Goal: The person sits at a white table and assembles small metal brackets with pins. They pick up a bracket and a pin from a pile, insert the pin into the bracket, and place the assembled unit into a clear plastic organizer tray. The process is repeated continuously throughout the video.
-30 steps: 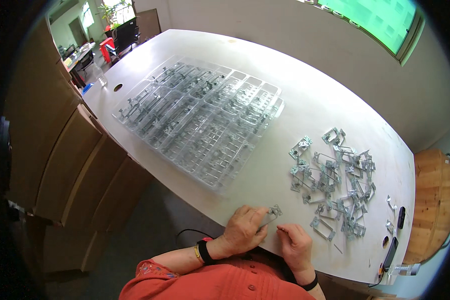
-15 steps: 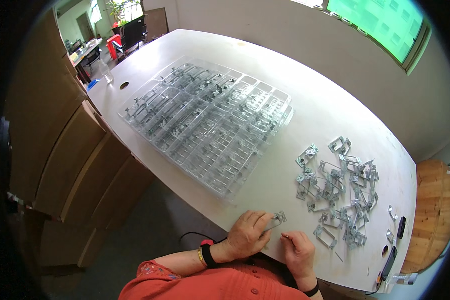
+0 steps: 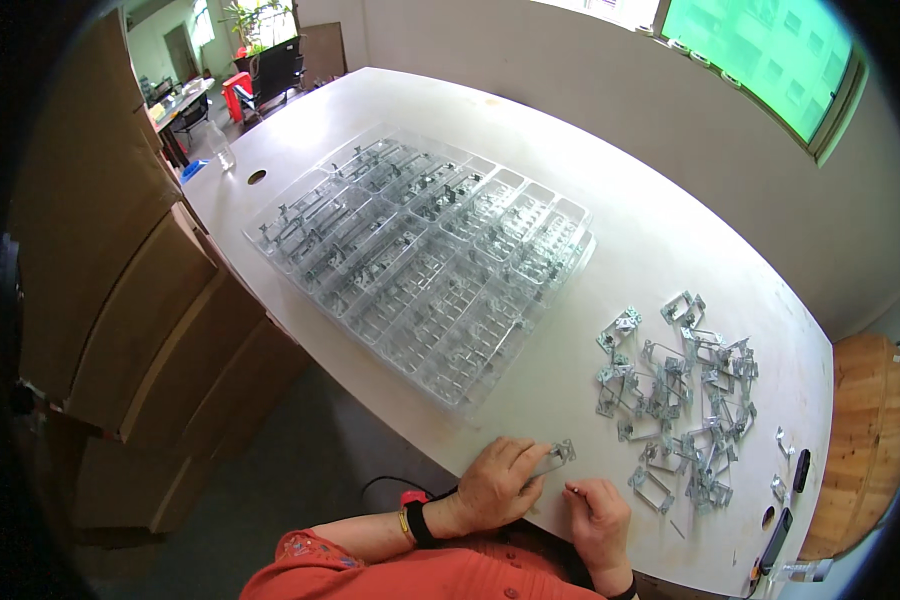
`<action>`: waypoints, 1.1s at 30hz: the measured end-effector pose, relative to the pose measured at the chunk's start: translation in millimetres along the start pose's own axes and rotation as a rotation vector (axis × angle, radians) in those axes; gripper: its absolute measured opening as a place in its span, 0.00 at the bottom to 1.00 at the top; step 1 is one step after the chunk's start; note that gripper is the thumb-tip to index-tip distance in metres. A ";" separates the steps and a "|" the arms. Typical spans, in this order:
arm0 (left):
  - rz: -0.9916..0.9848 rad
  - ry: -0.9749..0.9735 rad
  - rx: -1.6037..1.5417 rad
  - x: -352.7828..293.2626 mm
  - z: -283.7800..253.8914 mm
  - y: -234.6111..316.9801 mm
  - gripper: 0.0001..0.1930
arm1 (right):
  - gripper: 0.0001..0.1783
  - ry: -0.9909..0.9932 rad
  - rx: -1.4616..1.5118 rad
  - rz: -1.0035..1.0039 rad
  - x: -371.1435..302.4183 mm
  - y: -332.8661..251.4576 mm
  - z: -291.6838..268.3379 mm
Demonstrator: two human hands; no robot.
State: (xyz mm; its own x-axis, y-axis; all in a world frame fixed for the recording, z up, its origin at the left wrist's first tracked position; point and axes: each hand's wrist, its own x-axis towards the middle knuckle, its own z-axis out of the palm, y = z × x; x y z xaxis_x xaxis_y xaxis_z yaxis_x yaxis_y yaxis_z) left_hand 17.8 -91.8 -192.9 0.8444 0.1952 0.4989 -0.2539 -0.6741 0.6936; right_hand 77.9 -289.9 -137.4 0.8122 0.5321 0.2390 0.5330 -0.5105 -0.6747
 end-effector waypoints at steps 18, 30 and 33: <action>-0.003 -0.001 -0.034 0.7 -2.1 -1.2 0.30 | 0.08 -0.011 -0.017 0.005 0.9 -4.3 0.6; -0.004 -0.001 -0.022 0.9 -1.0 -1.9 0.29 | 0.07 -0.008 0.001 0.018 -1.2 -1.1 1.7; -0.005 -0.004 -0.024 1.9 -1.9 -1.1 0.29 | 0.08 -0.001 0.002 0.015 -1.4 0.1 2.4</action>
State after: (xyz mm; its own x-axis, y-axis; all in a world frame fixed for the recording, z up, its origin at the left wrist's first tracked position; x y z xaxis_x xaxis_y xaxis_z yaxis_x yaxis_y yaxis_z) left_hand 18.8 -89.3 -191.7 0.8474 0.1957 0.4935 -0.2612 -0.6557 0.7084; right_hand 76.2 -289.1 -139.5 0.8200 0.5249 0.2282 0.5201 -0.5171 -0.6798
